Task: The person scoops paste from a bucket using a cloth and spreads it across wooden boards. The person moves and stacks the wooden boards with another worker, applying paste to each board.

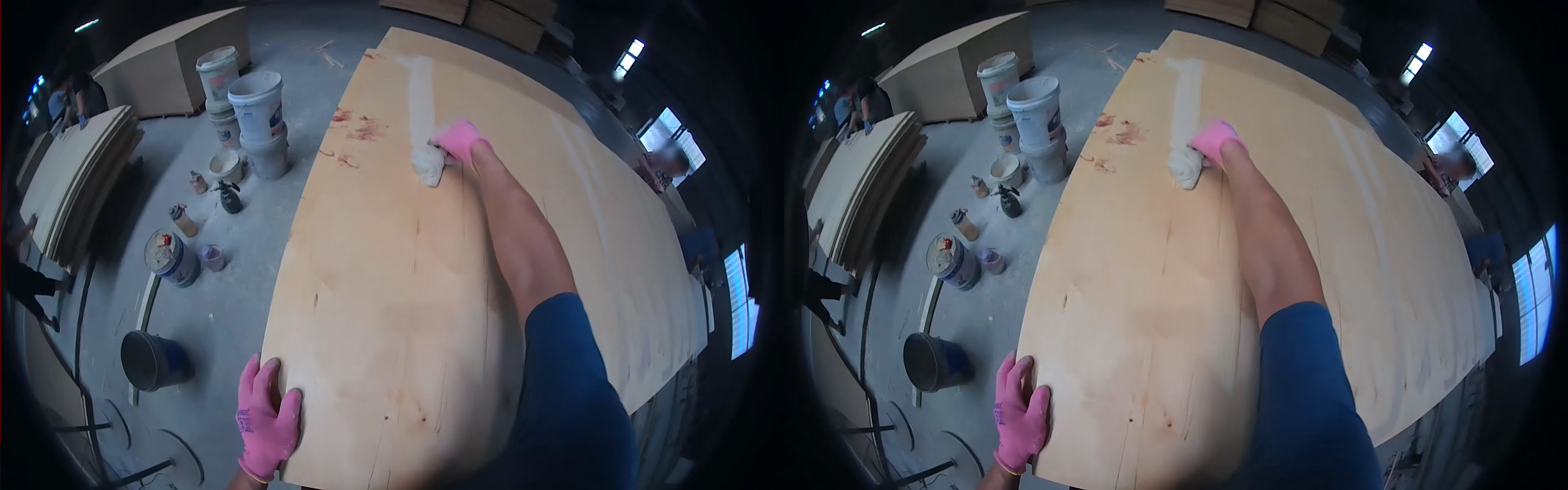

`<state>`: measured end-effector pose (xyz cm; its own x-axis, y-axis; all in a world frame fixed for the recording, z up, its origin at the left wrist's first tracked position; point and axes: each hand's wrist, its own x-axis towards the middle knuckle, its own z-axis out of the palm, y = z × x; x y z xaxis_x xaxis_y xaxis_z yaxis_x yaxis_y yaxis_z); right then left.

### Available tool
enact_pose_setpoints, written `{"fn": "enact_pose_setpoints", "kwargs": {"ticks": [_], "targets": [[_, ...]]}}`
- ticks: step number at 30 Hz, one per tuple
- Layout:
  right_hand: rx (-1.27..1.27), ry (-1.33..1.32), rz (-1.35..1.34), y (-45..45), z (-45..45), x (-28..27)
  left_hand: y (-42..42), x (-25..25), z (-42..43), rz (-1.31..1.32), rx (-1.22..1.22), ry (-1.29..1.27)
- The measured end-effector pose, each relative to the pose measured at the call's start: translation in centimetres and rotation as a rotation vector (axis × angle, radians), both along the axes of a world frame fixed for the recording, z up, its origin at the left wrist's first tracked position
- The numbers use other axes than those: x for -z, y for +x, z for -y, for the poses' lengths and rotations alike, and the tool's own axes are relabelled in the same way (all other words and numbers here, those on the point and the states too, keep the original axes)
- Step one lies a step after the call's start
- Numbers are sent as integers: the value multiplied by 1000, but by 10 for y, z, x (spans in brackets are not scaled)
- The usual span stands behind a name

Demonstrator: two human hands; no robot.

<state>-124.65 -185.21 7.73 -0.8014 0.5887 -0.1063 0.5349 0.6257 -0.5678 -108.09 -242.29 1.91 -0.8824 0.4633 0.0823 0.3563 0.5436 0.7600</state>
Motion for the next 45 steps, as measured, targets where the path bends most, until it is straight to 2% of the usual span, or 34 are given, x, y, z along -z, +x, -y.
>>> {"fn": "enact_pose_setpoints", "kwargs": {"ticks": [2,5,8,11,14,17,22,25,28,31,34,37,40,43,45], "targets": [[-115,318,106,2,33,-17,0,0,-1,41,-2,36],[-242,237,102,40,65,-17,-3,2,0,-10,14,-8],[-366,269,87,94,103,-2,4,-9,4,-56,21,-54],[-476,254,145,158,189,-30,3,-4,10,-100,39,-36],[-319,298,270,228,263,-40,9,2,23,-144,87,-2],[-322,323,155,287,286,-11,2,5,27,-157,131,2],[7,341,167,244,279,-18,-2,5,33,-145,186,38],[-122,154,77,231,284,-20,-3,11,34,-156,221,57],[-184,-18,-6,258,315,-21,-4,17,35,-175,255,83],[43,-297,183,290,374,-47,-6,21,39,-152,285,98],[-157,-29,157,344,405,-38,-13,22,45,-96,372,147],[-201,129,-26,392,449,-22,-25,18,56,-8,503,167],[-106,195,-127,415,501,-10,-37,22,79,34,639,178],[81,258,-170,399,551,-6,-57,37,107,132,758,205],[177,273,-83,370,580,-9,-79,51,125,154,831,206]]}}
